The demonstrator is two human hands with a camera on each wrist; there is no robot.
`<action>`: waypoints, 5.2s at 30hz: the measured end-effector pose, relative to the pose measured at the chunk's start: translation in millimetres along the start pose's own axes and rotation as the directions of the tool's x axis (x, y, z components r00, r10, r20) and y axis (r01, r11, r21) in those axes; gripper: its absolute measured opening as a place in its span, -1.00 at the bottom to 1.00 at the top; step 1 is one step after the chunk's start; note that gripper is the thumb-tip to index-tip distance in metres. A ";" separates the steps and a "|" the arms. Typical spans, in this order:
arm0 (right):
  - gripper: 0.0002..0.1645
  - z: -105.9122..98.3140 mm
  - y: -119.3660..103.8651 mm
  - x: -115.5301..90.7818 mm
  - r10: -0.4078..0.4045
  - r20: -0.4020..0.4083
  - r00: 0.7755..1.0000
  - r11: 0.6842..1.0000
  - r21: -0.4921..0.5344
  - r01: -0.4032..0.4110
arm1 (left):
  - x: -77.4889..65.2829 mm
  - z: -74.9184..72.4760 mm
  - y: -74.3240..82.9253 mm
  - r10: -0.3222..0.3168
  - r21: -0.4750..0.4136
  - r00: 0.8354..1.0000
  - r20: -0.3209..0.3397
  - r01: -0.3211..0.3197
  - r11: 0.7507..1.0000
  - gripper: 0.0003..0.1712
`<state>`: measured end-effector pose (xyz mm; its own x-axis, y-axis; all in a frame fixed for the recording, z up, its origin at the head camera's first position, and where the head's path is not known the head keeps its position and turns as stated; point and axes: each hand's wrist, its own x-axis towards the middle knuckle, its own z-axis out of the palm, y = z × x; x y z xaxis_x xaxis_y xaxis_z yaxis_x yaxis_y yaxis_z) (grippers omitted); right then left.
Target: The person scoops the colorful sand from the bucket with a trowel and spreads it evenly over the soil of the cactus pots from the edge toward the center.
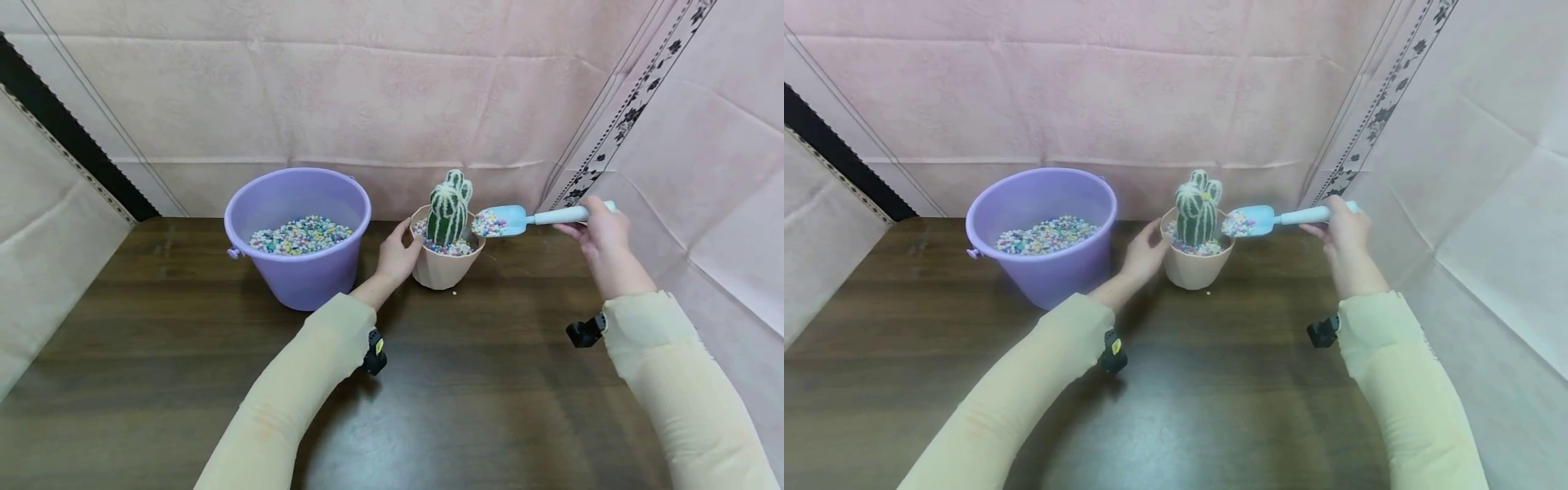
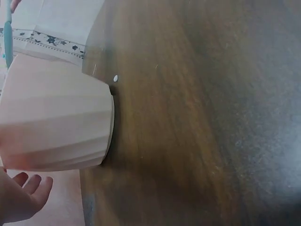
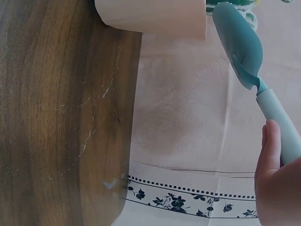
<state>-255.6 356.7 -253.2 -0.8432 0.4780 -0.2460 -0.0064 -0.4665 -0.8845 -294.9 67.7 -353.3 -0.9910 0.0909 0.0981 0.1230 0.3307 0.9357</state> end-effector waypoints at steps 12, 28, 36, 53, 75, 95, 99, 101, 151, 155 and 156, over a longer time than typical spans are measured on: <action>-0.83 5.9 0.8 -0.5 -0.045 0.005 0.999 0.998 -0.053 0.045 | 1.7 -2.8 -3.8 0.000 -0.005 0.999 0.048 0.000 1.000 -0.30; -0.85 10.0 -3.3 -3.8 -0.073 0.011 0.997 0.995 -0.074 0.074 | -3.2 -0.8 -5.4 0.032 -0.004 0.998 0.045 -0.031 0.999 -0.20; -0.85 6.5 -2.7 -1.0 -0.057 0.016 0.998 0.993 -0.102 0.059 | -3.9 -0.1 -4.6 0.012 0.026 0.998 0.069 -0.014 1.000 -0.23; -0.84 8.2 -6.6 -1.7 -0.041 0.019 0.999 0.997 -0.069 0.042 | 1.9 -7.7 -2.4 -0.090 0.004 0.977 0.195 0.090 0.996 -0.25; -0.91 19.9 -9.5 -6.3 -0.170 0.033 0.985 0.968 -0.179 0.173 | -0.7 -4.5 -3.0 -0.022 -0.080 0.992 0.127 0.032 0.996 -0.33; -0.82 39.3 -14.2 -15.8 -0.332 0.127 0.935 0.876 -0.327 0.355 | -7.3 -0.5 -2.2 -0.022 0.013 0.993 0.113 0.021 1.000 -0.15; -0.76 45.3 -15.7 -19.6 -0.375 0.176 0.910 0.845 -0.339 0.414 | -5.7 -1.5 -0.6 -0.032 0.004 0.992 0.119 0.031 0.999 -0.15; -0.76 47.7 -15.6 -20.8 -0.381 0.185 0.906 0.844 -0.331 0.423 | -3.3 -2.4 -0.1 -0.045 -0.007 0.991 0.124 0.047 0.999 -0.17; -0.84 166.8 -18.4 -55.2 -0.124 0.214 0.969 0.992 -0.001 0.127 | -23.7 -225.2 57.3 0.156 0.382 0.987 -0.039 -0.129 0.915 -0.22; -0.84 187.9 8.9 -64.1 -0.181 0.249 0.951 0.975 -0.085 0.207 | -23.4 -244.0 32.4 0.095 0.407 0.994 -0.056 -0.064 0.911 -0.19; -0.83 192.5 16.1 -65.9 -0.192 0.264 0.945 0.968 -0.106 0.226 | -23.6 -247.4 25.8 0.075 0.406 0.996 -0.056 -0.046 0.913 -0.18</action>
<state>-303.7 174.4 -174.9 -0.9377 0.3448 0.0422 -0.1403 -0.2650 -0.9540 -281.4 -158.3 -247.6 -0.9803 0.0629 0.1872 0.1795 0.6792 0.7117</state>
